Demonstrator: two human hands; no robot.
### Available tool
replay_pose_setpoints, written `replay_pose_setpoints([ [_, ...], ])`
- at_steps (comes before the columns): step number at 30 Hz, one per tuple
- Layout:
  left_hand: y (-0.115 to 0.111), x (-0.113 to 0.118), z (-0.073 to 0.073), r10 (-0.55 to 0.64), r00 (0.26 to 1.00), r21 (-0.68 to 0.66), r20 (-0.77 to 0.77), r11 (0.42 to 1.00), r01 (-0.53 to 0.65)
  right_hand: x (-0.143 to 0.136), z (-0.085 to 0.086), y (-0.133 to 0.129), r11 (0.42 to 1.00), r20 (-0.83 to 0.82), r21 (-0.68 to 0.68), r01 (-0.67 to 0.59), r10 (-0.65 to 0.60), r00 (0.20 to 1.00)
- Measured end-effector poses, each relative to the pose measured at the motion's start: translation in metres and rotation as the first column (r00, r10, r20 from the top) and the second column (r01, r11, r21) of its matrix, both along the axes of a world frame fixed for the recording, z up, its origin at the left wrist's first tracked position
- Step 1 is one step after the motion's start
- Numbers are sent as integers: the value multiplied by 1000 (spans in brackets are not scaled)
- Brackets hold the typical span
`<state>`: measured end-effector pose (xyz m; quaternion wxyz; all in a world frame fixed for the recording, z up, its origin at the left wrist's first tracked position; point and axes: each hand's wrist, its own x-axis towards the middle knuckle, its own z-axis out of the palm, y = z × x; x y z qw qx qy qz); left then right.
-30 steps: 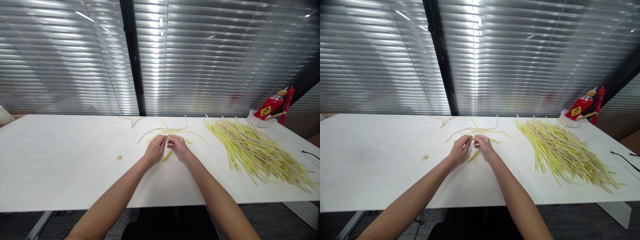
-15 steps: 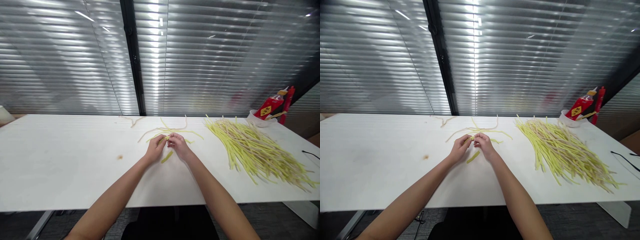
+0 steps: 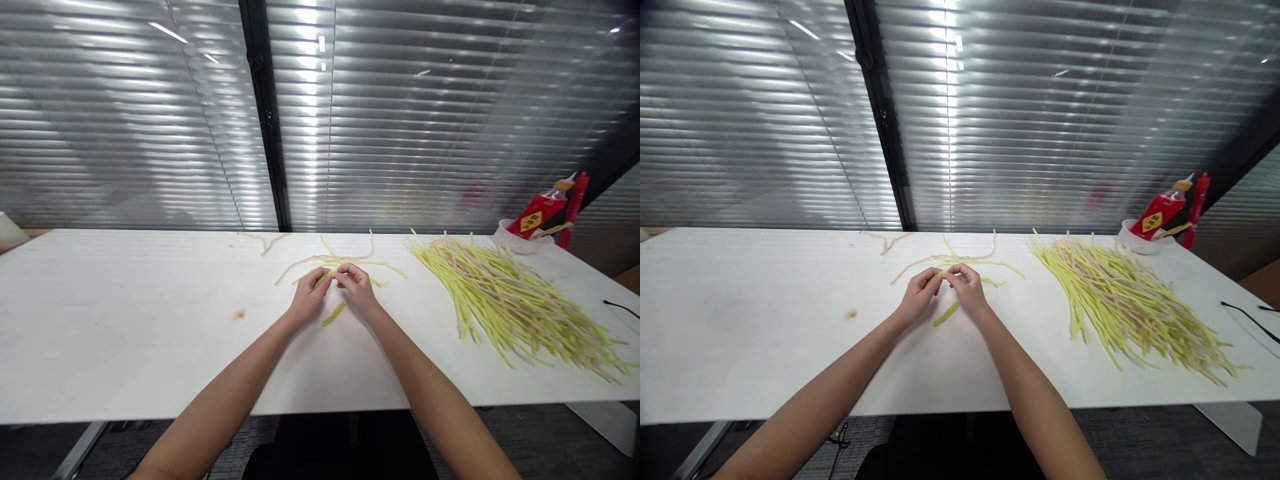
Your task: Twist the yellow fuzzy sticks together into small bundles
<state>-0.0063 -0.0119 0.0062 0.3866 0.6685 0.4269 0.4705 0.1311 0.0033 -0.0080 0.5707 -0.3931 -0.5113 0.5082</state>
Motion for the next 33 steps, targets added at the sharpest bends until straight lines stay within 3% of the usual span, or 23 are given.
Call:
replay_pose_setpoints([
  [11,2,0,-4,41,995,26,-96,999,-39,1,-2,0,997,118,54,51,-57,991],
  [22,1,1,-6,118,970,145,-214,986,-88,-1,-3,0,995,206,49,91,-100,973],
  [33,2,0,-5,83,961,122,-262,991,-53,-1,-4,-1,992,263,109,69,-95,960],
])
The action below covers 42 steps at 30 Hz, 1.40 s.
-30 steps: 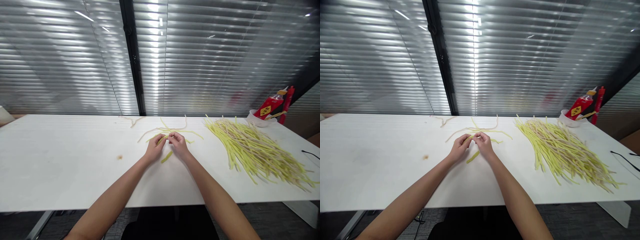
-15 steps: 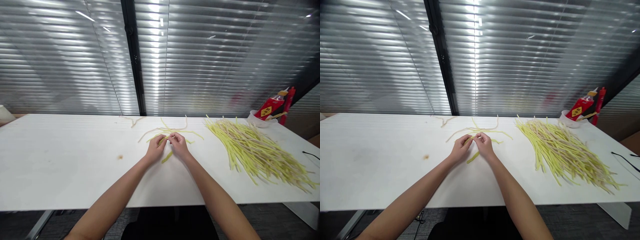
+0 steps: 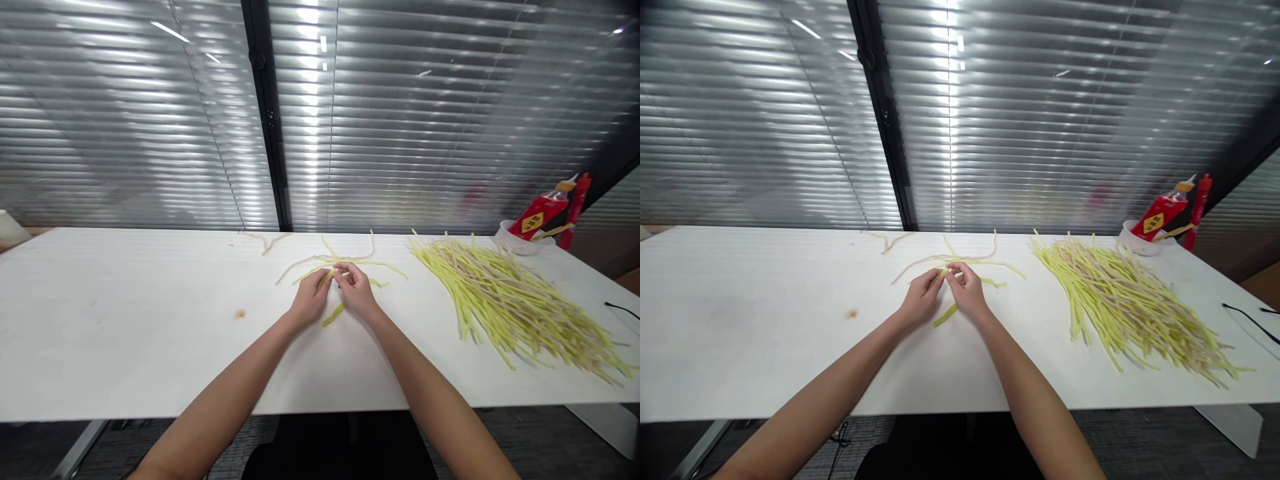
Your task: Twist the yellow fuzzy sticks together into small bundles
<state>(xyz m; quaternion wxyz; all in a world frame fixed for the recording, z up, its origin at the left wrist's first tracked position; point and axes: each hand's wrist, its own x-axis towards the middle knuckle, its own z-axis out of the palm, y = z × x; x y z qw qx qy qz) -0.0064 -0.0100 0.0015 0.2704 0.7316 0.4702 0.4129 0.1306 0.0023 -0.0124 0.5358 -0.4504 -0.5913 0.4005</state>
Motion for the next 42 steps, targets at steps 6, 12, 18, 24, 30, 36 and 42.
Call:
replay_pose_setpoints([
  [6,1,-1,0,-3,1000,1,7,1000,3,4,3,-1,991,158,130,33,-54,986],
  [12,0,-2,0,29,998,30,-59,999,-27,12,6,1,949,251,300,99,-179,951],
  [18,-2,-3,0,81,973,4,-217,997,-82,16,3,5,933,246,283,224,-296,923],
  [24,-2,-5,1,67,960,-3,-273,997,-71,15,0,5,934,284,288,214,-297,912],
  [30,-6,-6,3,18,902,4,-432,1000,-18,15,-1,5,925,301,284,252,-335,893],
  [36,-16,0,6,-116,812,-19,-571,992,128,16,-1,5,916,306,291,275,-361,881],
  [42,-19,1,7,-199,783,-16,-589,972,234,14,-1,4,921,334,282,268,-357,872],
])
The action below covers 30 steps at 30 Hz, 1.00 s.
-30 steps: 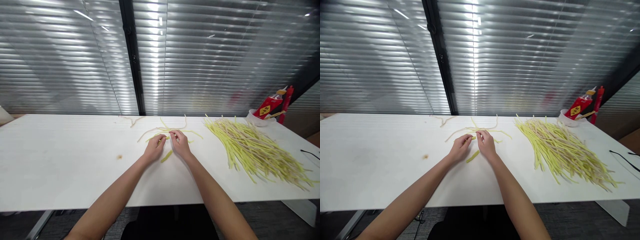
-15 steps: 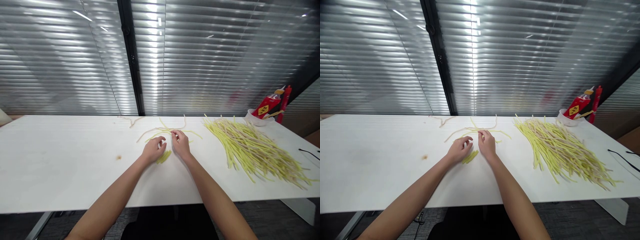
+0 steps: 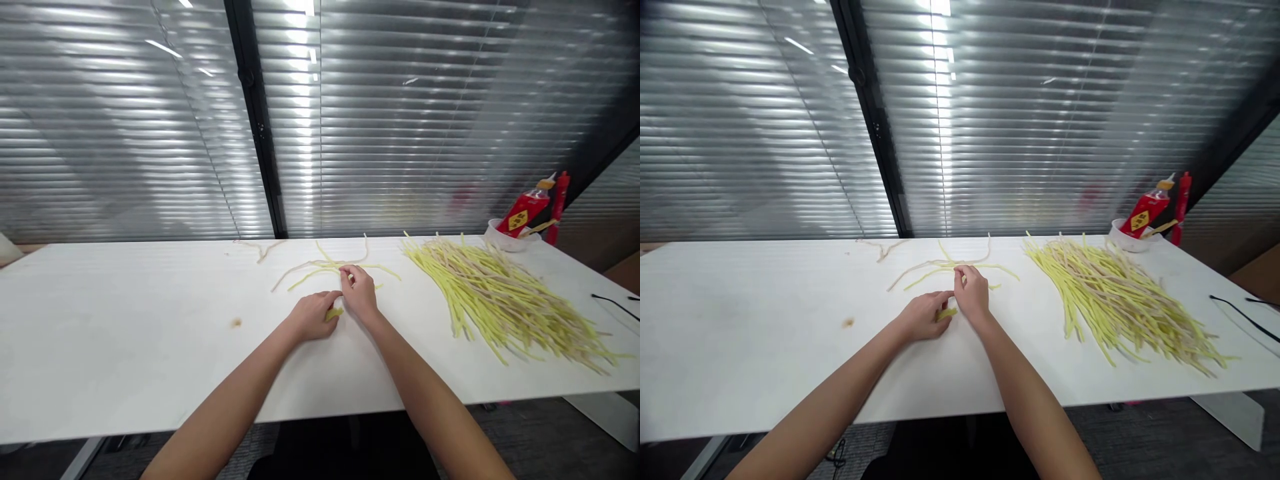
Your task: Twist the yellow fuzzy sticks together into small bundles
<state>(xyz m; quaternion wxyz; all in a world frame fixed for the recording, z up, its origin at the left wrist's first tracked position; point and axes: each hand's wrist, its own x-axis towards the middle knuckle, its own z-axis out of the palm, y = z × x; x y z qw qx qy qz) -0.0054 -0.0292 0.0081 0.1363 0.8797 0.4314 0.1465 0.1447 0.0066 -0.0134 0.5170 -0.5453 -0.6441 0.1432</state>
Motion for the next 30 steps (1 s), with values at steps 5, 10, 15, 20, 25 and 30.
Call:
replay_pose_setpoints([
  [5,4,-4,-6,-80,996,34,-31,996,81,1,-3,1,1000,7,2,5,-5,1000],
  [10,-8,1,-7,-108,981,105,-158,986,126,3,-8,3,1000,23,11,11,-12,1000],
  [15,-28,-10,1,-121,949,160,-292,972,173,6,-10,4,1000,17,-11,27,-26,1000],
  [20,-39,-70,13,-31,928,251,-371,959,133,5,-11,4,999,14,-47,21,-20,1000],
  [25,-40,-161,24,189,907,303,-375,950,-73,-1,-13,1,998,31,-58,-13,15,999],
  [30,-29,-274,32,427,756,389,-495,888,-247,-2,-12,-2,997,49,-73,-20,23,999],
])
